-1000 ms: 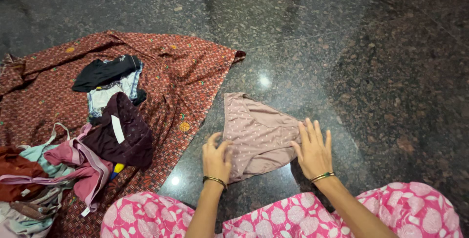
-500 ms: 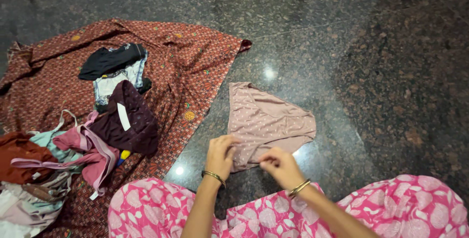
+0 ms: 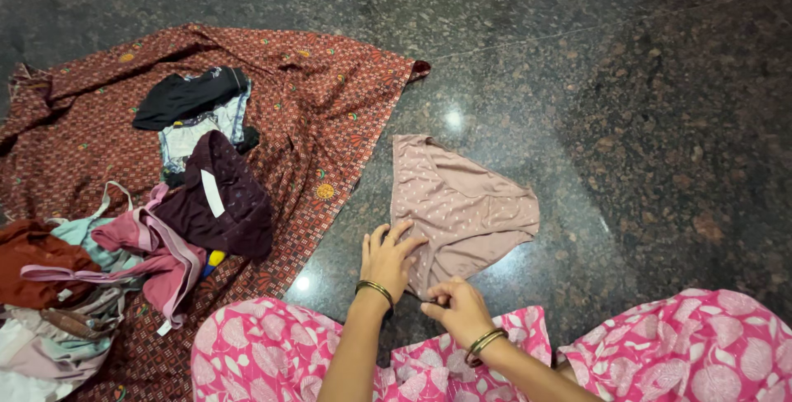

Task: The person sits on the floor and folds several pieces of clothing one by one, including a light pink top, a pink bra, a dark purple top, a rust-colored top, and a brown patterned top. Each item is smoothed, folded into a compact rectangle, and placed into a growing stack on the floor.

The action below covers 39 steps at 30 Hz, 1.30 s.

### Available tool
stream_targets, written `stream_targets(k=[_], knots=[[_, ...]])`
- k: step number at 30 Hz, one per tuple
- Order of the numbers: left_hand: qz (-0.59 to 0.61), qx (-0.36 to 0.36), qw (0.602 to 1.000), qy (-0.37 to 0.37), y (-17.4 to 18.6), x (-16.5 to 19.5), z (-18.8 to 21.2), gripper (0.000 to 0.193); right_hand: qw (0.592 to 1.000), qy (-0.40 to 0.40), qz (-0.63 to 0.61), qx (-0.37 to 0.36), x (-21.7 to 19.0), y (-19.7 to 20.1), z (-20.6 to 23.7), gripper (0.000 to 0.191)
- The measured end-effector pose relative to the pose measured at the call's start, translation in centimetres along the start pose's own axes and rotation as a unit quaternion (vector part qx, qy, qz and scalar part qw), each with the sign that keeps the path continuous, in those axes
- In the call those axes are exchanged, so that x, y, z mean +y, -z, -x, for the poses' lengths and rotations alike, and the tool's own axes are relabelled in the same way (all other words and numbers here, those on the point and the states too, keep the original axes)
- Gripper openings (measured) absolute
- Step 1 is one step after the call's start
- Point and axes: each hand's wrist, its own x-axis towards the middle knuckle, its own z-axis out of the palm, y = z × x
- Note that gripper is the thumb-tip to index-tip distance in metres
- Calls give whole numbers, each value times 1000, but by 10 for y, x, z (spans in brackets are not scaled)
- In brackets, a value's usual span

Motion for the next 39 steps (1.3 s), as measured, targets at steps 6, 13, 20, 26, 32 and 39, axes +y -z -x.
stream_targets(k=[6, 13, 20, 26, 32, 39], knots=[[-41, 7, 998, 41, -4, -2, 2, 16, 973, 97, 124, 168, -5, 71, -26, 23], [-106, -18, 991, -75, -22, 10, -5, 59, 889, 115, 428, 115, -4, 119, -58, 78], [-125, -211, 968, 61, -1, 26, 3, 69, 912, 21, 378, 158, 14, 121, -66, 67], [22, -18, 999, 20, -50, -13, 2, 39, 936, 252, 170, 177, 23, 104, -60, 47], [6, -134, 991, -23, -18, 16, 2, 95, 903, 196, 375, 75, -14, 94, -57, 67], [-42, -127, 991, 17, -14, 20, -6, 83, 896, 197, 383, 107, -14, 93, -44, 62]])
